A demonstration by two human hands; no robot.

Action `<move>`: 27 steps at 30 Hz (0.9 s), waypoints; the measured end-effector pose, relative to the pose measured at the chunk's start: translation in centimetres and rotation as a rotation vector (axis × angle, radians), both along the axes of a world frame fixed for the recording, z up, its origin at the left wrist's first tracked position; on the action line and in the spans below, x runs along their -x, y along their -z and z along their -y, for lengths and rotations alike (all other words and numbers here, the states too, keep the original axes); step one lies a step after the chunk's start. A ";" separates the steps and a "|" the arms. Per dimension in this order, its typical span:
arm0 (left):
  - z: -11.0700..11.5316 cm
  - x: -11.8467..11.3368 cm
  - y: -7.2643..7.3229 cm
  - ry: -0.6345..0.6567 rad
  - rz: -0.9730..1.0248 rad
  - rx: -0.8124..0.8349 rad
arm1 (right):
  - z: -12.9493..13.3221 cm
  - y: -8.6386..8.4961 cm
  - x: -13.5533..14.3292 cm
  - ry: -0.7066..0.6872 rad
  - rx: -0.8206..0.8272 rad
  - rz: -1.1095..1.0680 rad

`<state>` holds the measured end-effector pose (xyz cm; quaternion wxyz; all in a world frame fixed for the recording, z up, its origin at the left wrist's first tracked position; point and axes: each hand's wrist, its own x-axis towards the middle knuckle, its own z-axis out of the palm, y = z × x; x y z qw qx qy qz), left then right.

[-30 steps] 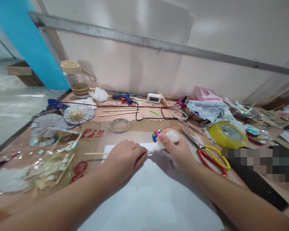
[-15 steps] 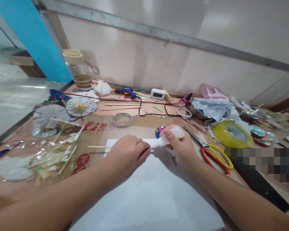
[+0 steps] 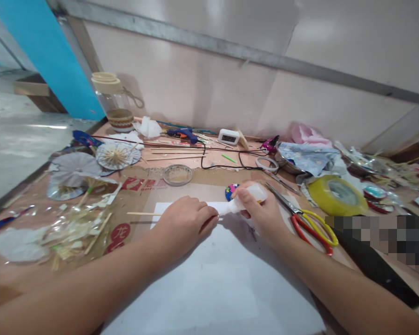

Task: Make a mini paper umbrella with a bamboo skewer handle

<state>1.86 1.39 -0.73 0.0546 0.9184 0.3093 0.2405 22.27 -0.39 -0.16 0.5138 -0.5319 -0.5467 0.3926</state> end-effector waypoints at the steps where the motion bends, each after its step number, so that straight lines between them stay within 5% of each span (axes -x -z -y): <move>1: 0.0 0.0 0.0 0.001 0.001 -0.001 | 0.0 0.0 0.0 0.000 0.001 0.004; 27: 0.0 0.1 -0.4 -0.002 -0.033 0.010 | 0.2 -1.3 -0.2 0.058 -0.074 0.173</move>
